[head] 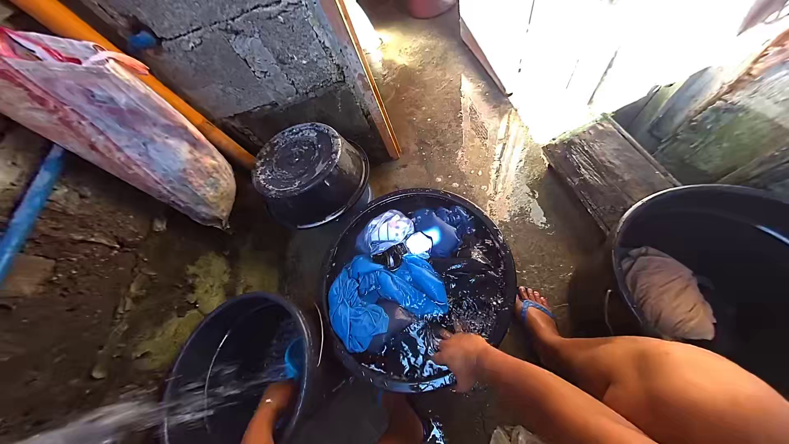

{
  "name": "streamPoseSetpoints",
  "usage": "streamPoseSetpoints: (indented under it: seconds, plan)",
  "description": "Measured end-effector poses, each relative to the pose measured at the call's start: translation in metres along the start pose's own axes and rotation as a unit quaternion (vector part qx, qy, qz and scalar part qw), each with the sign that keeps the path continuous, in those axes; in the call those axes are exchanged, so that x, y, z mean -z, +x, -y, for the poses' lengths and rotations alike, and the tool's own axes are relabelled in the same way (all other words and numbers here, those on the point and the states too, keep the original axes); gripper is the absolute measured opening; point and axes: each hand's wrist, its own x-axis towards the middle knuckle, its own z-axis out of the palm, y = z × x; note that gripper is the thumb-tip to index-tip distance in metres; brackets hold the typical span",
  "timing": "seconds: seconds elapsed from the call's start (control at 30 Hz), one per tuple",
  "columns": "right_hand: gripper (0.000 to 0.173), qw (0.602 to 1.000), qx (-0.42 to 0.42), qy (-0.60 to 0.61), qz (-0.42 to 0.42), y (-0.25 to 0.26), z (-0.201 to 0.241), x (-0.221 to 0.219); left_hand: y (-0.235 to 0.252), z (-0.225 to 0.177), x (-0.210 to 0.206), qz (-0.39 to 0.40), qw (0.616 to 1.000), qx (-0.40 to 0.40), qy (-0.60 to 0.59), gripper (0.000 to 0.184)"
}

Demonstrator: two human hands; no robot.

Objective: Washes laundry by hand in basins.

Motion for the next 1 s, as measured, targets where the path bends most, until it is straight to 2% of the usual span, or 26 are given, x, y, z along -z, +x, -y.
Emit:
streamPoseSetpoints:
  seconds: [0.03, 0.1, 0.13, 0.17, 0.23, 0.33, 0.43, 0.5, 0.57, 0.67, 0.83, 0.93, 1.0]
  plan:
    - [0.075, 1.0, 0.004, -0.006, -0.004, 0.002, -0.001, -0.001, 0.001, 0.009, 0.0, -0.018, 0.993, 0.008, -0.114, 0.038]
    - [0.074, 1.0, 0.009, -0.018, -0.007, 0.005, -0.002, -0.002, 0.02, 0.034, -0.012, -0.093, 0.938, 0.007, -0.334, 0.026]
    - [0.076, 1.0, 0.009, -0.021, -0.01, 0.004, -0.003, -0.002, 0.019, 0.041, -0.011, -0.093, 0.904, 0.003, -0.417, 0.024]
    - [0.078, 1.0, 0.007, -0.022, -0.005, 0.003, -0.002, -0.002, 0.009, 0.043, -0.006, -0.091, 0.879, 0.001, -0.469, 0.023]
    - [0.076, 1.0, -0.007, -0.017, 0.011, 0.0, 0.001, 0.002, -0.024, 0.04, 0.011, -0.11, 0.858, -0.007, -0.501, 0.021]
    - [0.067, 1.0, -0.002, -0.026, 0.003, 0.001, 0.0, 0.001, -0.076, 0.032, 0.038, -0.18, 0.86, -0.04, -0.476, 0.019]
    - [0.072, 1.0, 0.002, -0.011, 0.006, 0.0, 0.001, 0.001, -0.122, 0.022, 0.063, -0.23, 0.881, -0.079, -0.407, 0.018]
    - [0.077, 1.0, 0.007, -0.019, -0.003, 0.0, 0.0, 0.001, -0.148, 0.009, 0.077, -0.242, 0.899, -0.098, -0.35, 0.023]
    - [0.073, 1.0, 0.009, -0.018, -0.016, -0.001, -0.001, 0.001, -0.165, -0.002, 0.084, -0.259, 0.918, -0.119, -0.276, 0.032]
    - [0.077, 1.0, 0.005, 0.005, -0.011, -0.002, 0.0, 0.001, -0.177, -0.018, 0.087, -0.283, 0.936, -0.156, -0.141, 0.045]
    - [0.074, 1.0, -0.003, 0.012, -0.004, -0.003, 0.001, 0.003, -0.183, -0.06, 0.072, -0.32, 0.929, -0.186, -0.008, 0.049]
    - [0.074, 1.0, 0.004, 0.001, -0.006, 0.0, -0.002, 0.001, -0.185, -0.088, 0.065, -0.336, 0.931, -0.134, 0.052, 0.049]
    - [0.07, 1.0, 0.002, 0.005, -0.001, -0.001, -0.001, 0.001, -0.179, -0.091, 0.068, -0.34, 0.934, -0.092, 0.067, 0.05]
